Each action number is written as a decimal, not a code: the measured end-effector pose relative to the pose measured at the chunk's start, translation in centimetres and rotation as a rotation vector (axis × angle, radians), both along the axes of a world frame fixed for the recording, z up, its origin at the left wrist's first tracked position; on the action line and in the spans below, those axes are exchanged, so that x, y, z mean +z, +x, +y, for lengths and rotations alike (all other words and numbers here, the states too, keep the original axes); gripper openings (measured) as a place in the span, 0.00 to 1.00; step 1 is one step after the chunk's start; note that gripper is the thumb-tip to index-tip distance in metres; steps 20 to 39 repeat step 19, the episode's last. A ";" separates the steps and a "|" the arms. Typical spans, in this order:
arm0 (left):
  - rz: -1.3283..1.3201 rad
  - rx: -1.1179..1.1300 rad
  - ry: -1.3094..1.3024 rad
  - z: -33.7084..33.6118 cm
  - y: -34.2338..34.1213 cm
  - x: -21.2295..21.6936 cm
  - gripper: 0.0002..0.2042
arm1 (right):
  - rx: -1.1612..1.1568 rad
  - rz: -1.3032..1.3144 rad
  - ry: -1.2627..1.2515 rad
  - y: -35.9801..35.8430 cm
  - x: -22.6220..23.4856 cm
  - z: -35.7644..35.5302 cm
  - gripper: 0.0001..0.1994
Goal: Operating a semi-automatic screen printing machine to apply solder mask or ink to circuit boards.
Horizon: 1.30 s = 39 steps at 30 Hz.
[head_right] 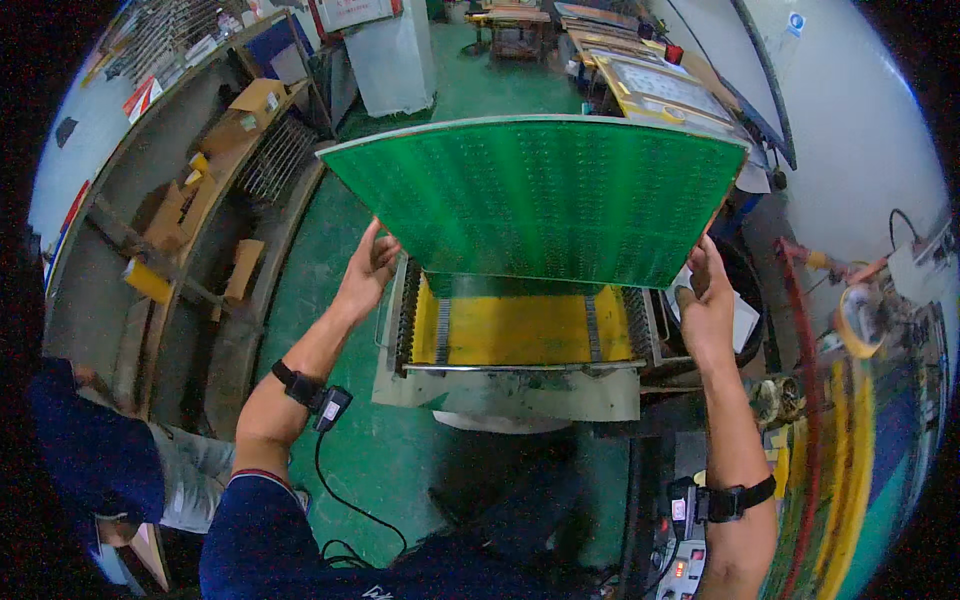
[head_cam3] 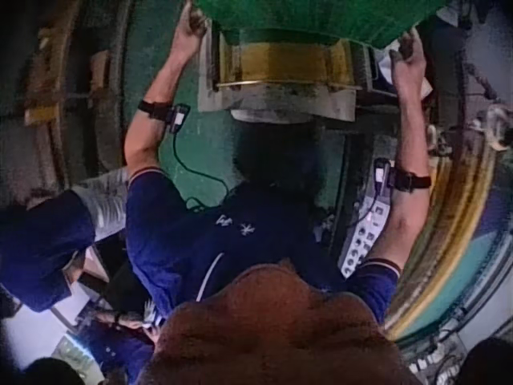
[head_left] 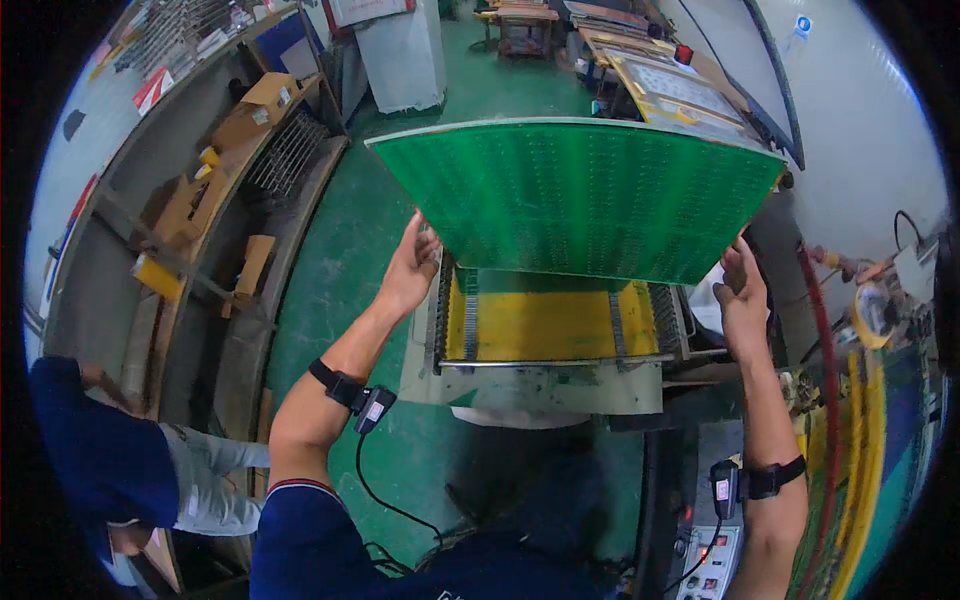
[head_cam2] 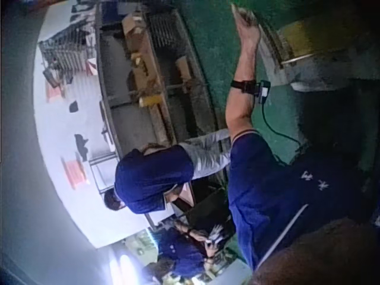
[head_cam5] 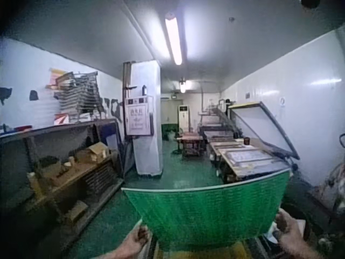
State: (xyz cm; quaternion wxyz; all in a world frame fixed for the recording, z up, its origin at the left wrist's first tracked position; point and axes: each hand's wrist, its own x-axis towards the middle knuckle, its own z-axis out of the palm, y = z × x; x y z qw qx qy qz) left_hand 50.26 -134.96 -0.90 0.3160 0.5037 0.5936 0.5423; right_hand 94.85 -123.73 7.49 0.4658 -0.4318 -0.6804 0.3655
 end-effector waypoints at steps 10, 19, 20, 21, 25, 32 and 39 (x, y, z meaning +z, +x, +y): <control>0.030 0.140 0.106 1.2 -2.4 -4.6 0.39 | 0.068 -0.091 -0.029 -1.0 -4.3 7.9 0.40; 0.078 0.140 0.057 1.2 -0.8 -1.8 0.41 | 0.140 -0.039 -0.125 -2.3 -3.8 9.6 0.35; 0.078 0.140 0.057 1.2 -0.8 -1.8 0.41 | 0.140 -0.039 -0.125 -2.3 -3.8 9.6 0.35; 0.078 0.140 0.057 1.2 -0.8 -1.8 0.41 | 0.140 -0.039 -0.125 -2.3 -3.8 9.6 0.35; 0.078 0.140 0.057 1.2 -0.8 -1.8 0.41 | 0.140 -0.039 -0.125 -2.3 -3.8 9.6 0.35; 0.078 0.140 0.057 1.2 -0.8 -1.8 0.41 | 0.140 -0.039 -0.125 -2.3 -3.8 9.6 0.35; 0.078 0.140 0.057 1.2 -0.8 -1.8 0.41 | 0.140 -0.039 -0.125 -2.3 -3.8 9.6 0.35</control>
